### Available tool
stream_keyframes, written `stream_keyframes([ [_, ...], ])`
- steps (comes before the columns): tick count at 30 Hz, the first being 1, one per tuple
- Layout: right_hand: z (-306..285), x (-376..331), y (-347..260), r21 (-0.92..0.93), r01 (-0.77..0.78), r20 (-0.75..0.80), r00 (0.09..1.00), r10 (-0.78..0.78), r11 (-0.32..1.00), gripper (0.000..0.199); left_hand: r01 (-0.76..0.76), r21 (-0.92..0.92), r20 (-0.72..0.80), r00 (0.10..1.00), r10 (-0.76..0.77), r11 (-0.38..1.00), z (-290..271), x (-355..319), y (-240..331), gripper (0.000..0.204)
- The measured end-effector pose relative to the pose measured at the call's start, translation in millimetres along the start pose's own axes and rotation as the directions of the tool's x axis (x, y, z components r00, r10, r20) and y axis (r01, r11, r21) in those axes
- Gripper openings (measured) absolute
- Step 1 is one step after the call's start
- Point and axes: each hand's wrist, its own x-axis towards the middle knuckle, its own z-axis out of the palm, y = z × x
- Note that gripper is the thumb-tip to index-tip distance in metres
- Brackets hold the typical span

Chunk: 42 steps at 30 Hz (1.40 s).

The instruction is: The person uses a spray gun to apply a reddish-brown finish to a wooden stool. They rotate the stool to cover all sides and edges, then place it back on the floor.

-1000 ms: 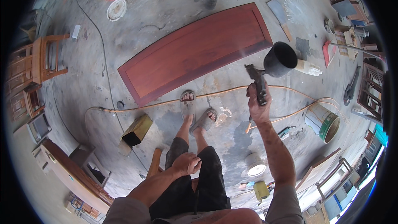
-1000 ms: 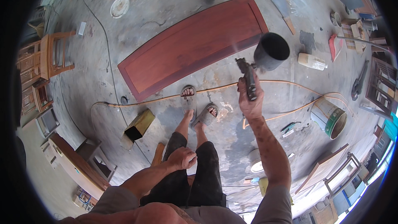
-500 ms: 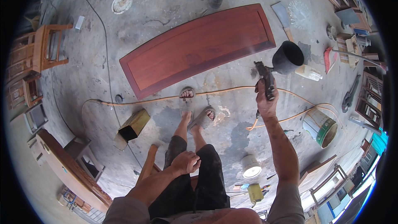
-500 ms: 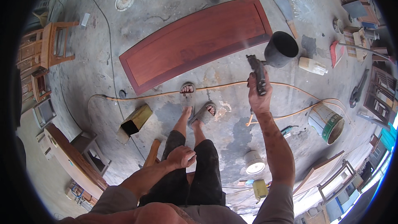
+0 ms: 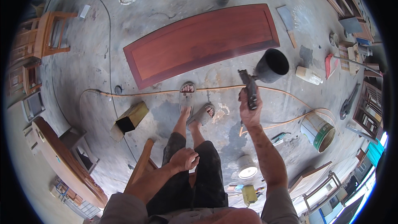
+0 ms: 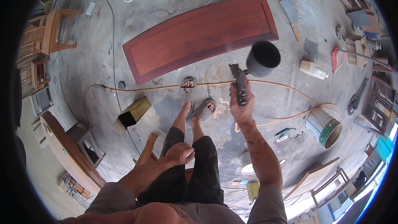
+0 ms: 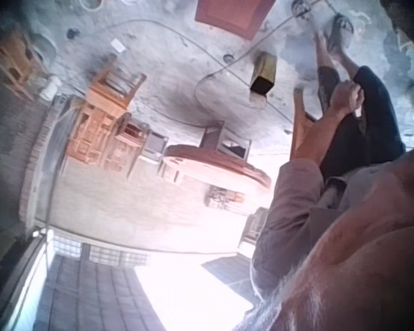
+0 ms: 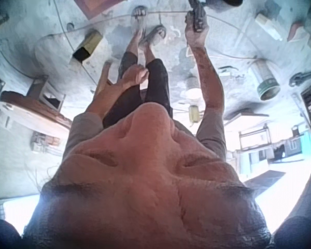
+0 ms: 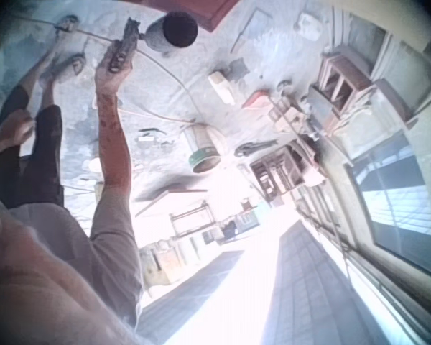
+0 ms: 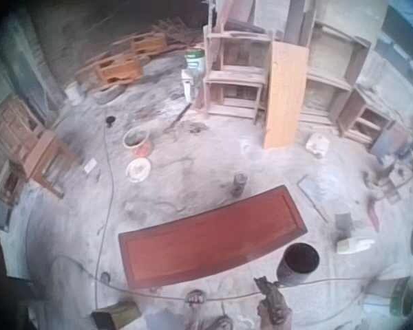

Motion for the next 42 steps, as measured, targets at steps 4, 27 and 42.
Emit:
stream_keyframes([
  [4,38,-28,-4,-0.003,-0.006,0.093,0.996,0.006,1.0,0.051,0.028,-0.003,-0.038,0.999,-0.028,1.0,1,-4,4,0.012],
  [27,165,-71,-33,0.013,-0.029,0.235,0.972,0.025,0.999,0.048,0.865,0.097,0.103,0.484,-0.869,0.493,-32,-147,-18,0.07],
  [42,191,-60,-41,0.009,-0.057,0.117,0.992,0.055,0.998,0.048,0.746,0.19,0.011,0.649,-0.761,0.639,-44,-167,-47,0.05],
])
